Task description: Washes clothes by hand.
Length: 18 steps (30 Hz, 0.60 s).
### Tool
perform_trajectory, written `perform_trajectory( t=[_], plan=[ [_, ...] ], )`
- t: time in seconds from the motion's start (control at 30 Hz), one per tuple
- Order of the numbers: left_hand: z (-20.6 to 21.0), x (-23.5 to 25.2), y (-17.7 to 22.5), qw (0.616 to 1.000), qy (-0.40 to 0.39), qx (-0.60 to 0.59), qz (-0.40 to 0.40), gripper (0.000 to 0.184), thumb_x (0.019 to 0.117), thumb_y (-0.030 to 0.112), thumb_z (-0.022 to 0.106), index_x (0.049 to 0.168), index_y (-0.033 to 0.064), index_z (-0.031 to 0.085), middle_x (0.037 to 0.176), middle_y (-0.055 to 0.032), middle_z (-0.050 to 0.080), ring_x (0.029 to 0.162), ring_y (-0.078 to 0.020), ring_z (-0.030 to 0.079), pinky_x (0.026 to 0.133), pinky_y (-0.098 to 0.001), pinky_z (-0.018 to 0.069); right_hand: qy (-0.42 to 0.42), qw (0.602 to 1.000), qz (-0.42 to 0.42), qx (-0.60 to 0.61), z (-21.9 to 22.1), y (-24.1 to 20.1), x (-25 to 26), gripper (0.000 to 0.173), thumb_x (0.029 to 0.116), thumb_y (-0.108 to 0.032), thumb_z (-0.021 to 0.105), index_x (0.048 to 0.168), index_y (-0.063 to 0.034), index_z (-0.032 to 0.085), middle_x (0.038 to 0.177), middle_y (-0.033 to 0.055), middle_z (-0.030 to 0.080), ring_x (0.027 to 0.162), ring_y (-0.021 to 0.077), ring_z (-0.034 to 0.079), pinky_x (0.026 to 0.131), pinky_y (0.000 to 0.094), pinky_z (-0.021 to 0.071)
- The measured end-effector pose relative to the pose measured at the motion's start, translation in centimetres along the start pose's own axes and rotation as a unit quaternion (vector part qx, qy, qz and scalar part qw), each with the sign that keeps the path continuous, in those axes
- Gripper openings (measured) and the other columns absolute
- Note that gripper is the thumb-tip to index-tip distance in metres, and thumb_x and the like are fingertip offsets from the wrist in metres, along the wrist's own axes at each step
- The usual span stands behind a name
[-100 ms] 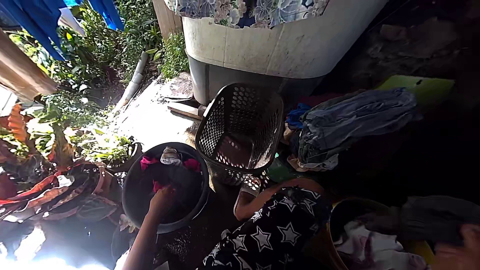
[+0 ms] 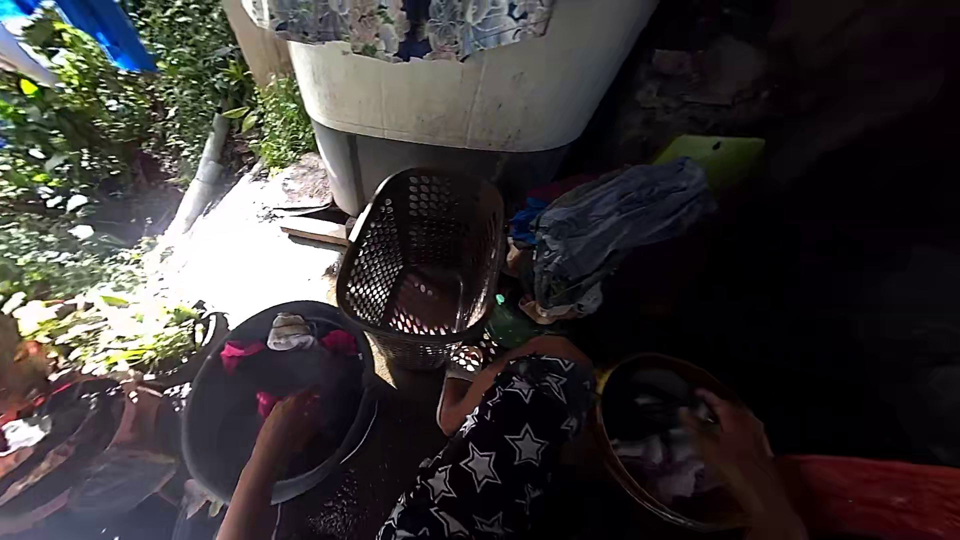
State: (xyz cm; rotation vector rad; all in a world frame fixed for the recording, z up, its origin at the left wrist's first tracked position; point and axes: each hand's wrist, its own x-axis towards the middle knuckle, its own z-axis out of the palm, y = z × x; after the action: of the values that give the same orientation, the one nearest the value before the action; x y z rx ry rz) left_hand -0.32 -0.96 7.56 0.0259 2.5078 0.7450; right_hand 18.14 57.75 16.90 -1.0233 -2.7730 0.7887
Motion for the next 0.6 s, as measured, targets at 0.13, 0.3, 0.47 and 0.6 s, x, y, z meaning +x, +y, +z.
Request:
perform_trajectory(
  t=[0.13,0.3,0.47,0.6],
  plan=[
    [-1.1,-1.0,6.7,0.99,0.014,-0.019,0.137,0.031,0.1017,0.013,0.062,0.127,-0.003,0.067,0.119,-0.0238,0.071,0.109,-0.0385,0.071,0.097,-0.0564,0.0542,-0.137,0.981,0.096,-0.102,2.4,3.0,-0.9,0.061,0.0992,-0.026,0.068,0.149,0.0031,0.048,0.153,0.0421,0.033,0.144,0.0601,0.03,0.117,0.0684,0.0265],
    [0.1,-1.6,20.1,0.929,-0.017,-0.073,0.361,0.028,0.0978,0.016,0.059,0.117,-0.0012,0.071,0.108,-0.0145,0.075,0.097,-0.0219,0.073,0.085,-0.0383,0.0599,-0.127,0.979,0.111,-0.111,4.1,3.3,0.9,0.082,0.0982,-0.044,0.066,0.163,-0.012,0.027,0.164,0.0355,0.018,0.148,0.058,0.023,0.117,0.0708,0.0234],
    [4.9,-1.1,34.5,0.831,-0.142,-0.115,0.526,0.024,0.0996,0.018,0.06,0.113,0.0019,0.074,0.107,-0.0081,0.075,0.094,-0.0108,0.073,0.085,-0.029,0.0612,-0.211,0.958,0.157,-0.111,8.6,4.9,4.2,0.084,0.0929,-0.058,0.067,0.162,-0.0261,0.032,0.167,0.0252,0.022,0.151,0.0519,0.023,0.117,0.0718,0.024],
    [9.9,-0.9,45.3,0.773,-0.285,-0.018,0.567,0.028,0.1038,0.018,0.058,0.123,0.0004,0.069,0.113,-0.014,0.073,0.101,-0.0203,0.072,0.092,-0.0376,0.0581,-0.32,0.927,0.169,-0.1,10.7,6.4,4.9,0.076,0.0942,-0.05,0.068,0.148,-0.0008,0.05,0.156,0.0288,0.041,0.145,0.0495,0.037,0.115,0.0688,0.0309]
  ],
)
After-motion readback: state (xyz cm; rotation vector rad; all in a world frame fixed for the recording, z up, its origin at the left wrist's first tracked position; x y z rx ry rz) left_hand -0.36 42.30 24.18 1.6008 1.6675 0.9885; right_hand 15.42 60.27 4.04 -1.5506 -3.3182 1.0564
